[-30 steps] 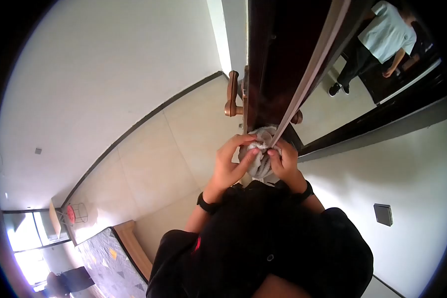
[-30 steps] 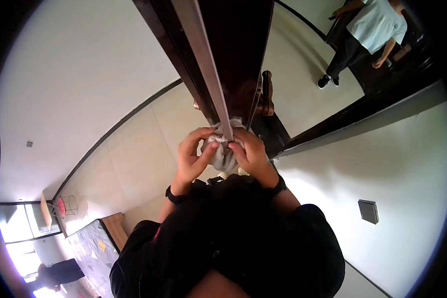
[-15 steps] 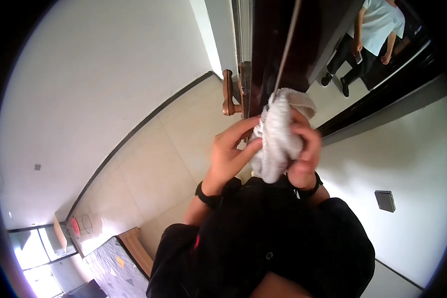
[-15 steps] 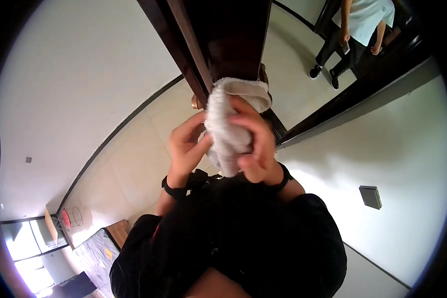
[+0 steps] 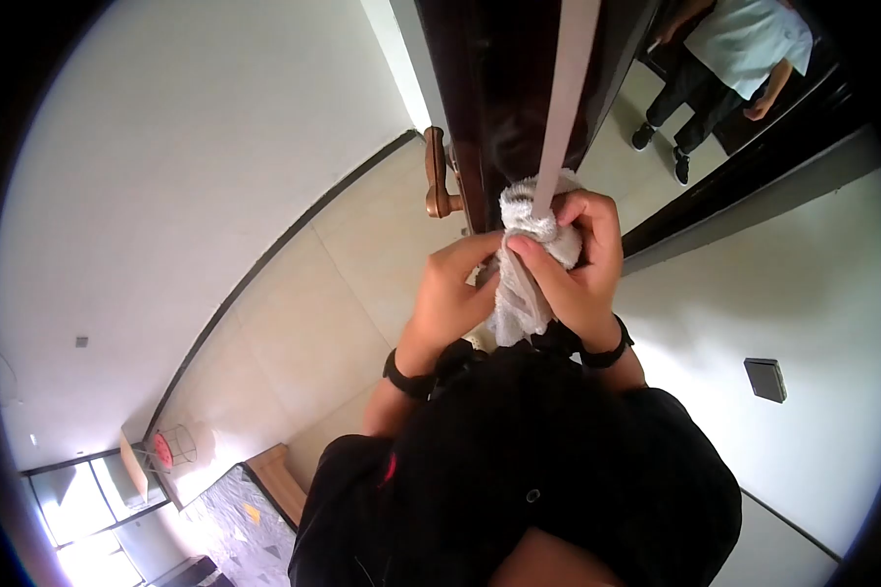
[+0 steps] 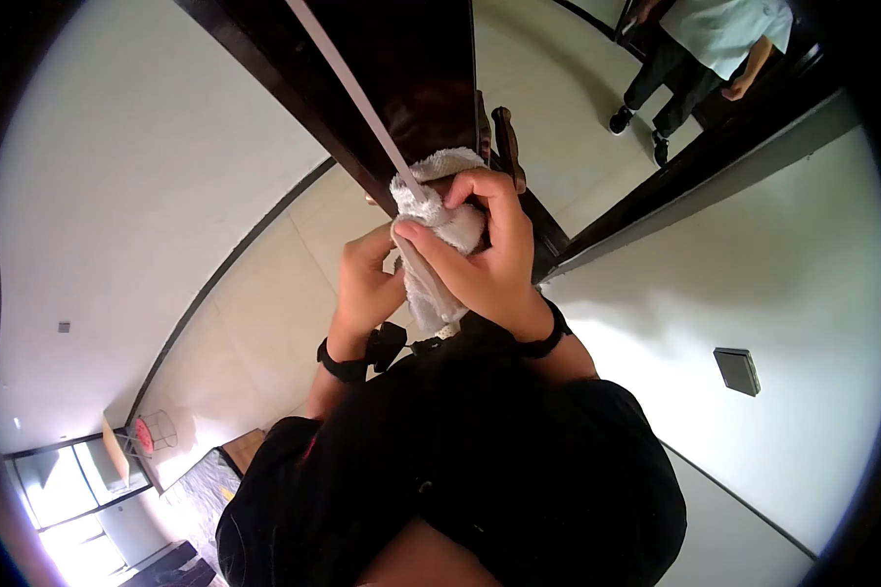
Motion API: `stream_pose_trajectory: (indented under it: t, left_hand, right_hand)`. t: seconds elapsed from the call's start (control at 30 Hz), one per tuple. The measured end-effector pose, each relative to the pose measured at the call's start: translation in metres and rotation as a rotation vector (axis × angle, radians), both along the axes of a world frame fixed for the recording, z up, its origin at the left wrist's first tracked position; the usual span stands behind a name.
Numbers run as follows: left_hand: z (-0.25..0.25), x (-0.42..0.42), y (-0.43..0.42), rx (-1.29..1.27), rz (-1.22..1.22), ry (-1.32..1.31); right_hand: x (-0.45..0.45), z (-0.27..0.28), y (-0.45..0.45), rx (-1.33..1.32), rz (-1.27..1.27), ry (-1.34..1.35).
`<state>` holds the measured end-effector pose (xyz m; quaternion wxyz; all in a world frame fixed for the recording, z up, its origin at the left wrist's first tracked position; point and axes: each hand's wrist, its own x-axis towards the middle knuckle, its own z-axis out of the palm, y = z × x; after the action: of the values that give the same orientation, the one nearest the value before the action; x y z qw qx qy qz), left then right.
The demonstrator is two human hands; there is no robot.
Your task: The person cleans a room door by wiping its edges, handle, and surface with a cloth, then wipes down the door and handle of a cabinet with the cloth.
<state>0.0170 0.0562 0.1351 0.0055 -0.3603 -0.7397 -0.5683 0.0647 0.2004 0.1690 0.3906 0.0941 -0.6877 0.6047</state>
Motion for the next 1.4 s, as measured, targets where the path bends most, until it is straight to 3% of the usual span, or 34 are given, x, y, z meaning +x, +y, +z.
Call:
stream_pose_trajectory:
  t: [0.17,0.23,0.47,0.6,0.77,0.93,1.0,1.03,1.1,1.17,1.23,1.3,1.4]
  left_hand:
    - [0.001,0.006,0.006,-0.052,-0.045,-0.049]
    - [-0.005,0.006,0.012,-0.073,-0.127,0.084]
    - [-0.026,0.004,0.026,-0.117,-0.200,0.108]
    - [-0.055,-0.011,0.027,-0.190,-0.337,-0.005]
    - [-0.117,-0.008,0.033,-0.212,-0.331,-0.111]
    - [-0.126,-0.006,0.041,-0.219,-0.253,-0.139]
    - [-0.133,-0.010,0.037,-0.603,-0.302,-0.150]
    - [-0.139,-0.012,0.032,-0.604,-0.313,-0.153]
    - [-0.154,-0.016,0.016,-0.392,-0.223,-0.122]
    - [-0.154,-0.021,0.000,-0.366,-0.179,-0.188]
    - [-0.125,-0.024,-0.015,-0.293,0.196,-0.391]
    - [-0.106,-0.033,-0.027,-0.150,0.428,-0.352]
    - [-0.086,-0.041,-0.020,0.045,0.395,-0.296]
  right_hand:
    - [0.006,-0.003,0.005,-0.073,0.050,0.003]
    - [0.008,-0.005,0.011,-0.067,0.063,-0.032]
    - [0.001,-0.019,0.011,0.150,-0.084,0.159]
    - [-0.012,-0.062,0.010,0.222,-0.211,0.255]
    - [-0.015,-0.096,0.019,0.167,-0.127,0.259]
    - [-0.013,-0.134,0.028,0.206,-0.144,0.260]
    - [-0.003,-0.149,0.032,0.203,-0.149,0.174]
    - [0.000,-0.151,0.033,0.204,-0.158,0.167]
    - [0.005,-0.154,0.037,0.325,-0.270,0.097]
    - [0.011,-0.145,0.040,0.290,-0.327,0.082]
    - [0.020,-0.137,0.046,0.459,-0.375,0.002]
    - [0.023,-0.143,0.050,0.495,-0.401,0.015]
    - [0.039,-0.165,0.064,0.558,-0.420,-0.075]
